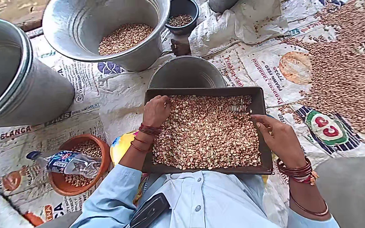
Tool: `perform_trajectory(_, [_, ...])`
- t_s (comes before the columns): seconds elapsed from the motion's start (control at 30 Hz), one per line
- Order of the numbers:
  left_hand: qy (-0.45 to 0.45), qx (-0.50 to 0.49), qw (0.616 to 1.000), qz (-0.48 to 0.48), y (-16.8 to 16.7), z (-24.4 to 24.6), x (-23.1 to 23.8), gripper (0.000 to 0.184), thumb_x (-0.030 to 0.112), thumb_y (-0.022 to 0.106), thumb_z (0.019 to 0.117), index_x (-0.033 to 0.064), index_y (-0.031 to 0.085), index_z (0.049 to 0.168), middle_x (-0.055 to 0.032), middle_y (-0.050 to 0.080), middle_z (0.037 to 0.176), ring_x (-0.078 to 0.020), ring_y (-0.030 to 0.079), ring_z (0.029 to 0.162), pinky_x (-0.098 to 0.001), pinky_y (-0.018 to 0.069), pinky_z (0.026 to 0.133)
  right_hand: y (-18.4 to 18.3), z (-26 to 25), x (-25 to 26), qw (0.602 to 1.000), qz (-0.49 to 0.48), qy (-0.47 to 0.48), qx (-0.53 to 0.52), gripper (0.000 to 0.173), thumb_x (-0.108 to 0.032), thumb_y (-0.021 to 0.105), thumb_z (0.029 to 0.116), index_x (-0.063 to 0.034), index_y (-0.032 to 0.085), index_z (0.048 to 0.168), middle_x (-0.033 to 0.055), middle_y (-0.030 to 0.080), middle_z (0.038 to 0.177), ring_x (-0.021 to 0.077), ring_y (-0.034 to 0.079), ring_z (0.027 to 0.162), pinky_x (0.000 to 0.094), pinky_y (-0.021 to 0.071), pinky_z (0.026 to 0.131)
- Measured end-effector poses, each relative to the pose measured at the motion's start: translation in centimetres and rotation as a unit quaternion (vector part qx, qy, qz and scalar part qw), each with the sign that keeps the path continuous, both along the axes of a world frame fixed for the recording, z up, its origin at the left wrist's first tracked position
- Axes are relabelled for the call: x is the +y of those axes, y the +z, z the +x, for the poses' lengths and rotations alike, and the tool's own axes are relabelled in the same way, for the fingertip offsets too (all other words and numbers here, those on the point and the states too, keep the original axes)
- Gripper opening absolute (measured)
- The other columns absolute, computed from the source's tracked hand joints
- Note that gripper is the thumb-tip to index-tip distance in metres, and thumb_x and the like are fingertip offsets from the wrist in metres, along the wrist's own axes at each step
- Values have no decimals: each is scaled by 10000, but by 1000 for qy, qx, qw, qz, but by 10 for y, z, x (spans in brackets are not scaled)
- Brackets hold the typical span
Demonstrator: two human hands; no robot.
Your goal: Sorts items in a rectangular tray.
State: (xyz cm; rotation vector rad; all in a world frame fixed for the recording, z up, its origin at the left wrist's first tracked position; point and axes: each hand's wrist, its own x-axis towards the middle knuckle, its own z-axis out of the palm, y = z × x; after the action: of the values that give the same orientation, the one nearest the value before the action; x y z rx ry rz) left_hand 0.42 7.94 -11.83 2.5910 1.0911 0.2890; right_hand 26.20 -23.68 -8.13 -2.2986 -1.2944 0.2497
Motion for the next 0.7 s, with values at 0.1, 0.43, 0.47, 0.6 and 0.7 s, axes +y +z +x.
perform_trajectory(0.1, [-30,-13,999,-27,22,-1,14,130,99,674,959,1,746,1005,-239,713,923,-462,687,899,-680,510,793,-4,-1,-2,1000,-19,-12,-7,232,-127,562,1026,-102,764,1137,148,758,995,340,729,839,571,562,736])
perform_trajectory(0.43, [-160,-48,986,16,68,55,-52,305,12,490,1031,30,691,1259,-217,669,1222,-401,657,1129,-564,540,946,-20,11,34,989,-35,38,-140,48,-63,743,897,-42,776,923,172,693,826,398,692,775,544,512,578])
perform_trajectory(0.47, [-212,-41,976,-30,60,66,-78,328,-22,499,1009,34,697,1265,-195,683,1210,-368,677,1107,-536,560,926,-22,12,39,987,-37,52,-147,51,-47,740,889,-41,780,920,170,690,821,398,686,773,538,510,577])
perform_trajectory(0.6, [-369,55,916,-149,36,100,-161,405,-73,487,949,-14,645,1318,-217,661,1253,-377,655,1160,-516,557,904,-29,14,52,982,-69,95,-149,75,-43,728,901,-43,786,948,180,718,873,416,695,824,544,527,616])
perform_trajectory(0.7, [-356,153,909,-155,21,118,-174,388,-7,456,1006,-12,594,1368,-222,595,1351,-393,618,1208,-525,552,887,-36,14,57,980,-91,98,-147,66,-67,717,917,-39,772,942,186,723,891,419,697,859,538,532,643])
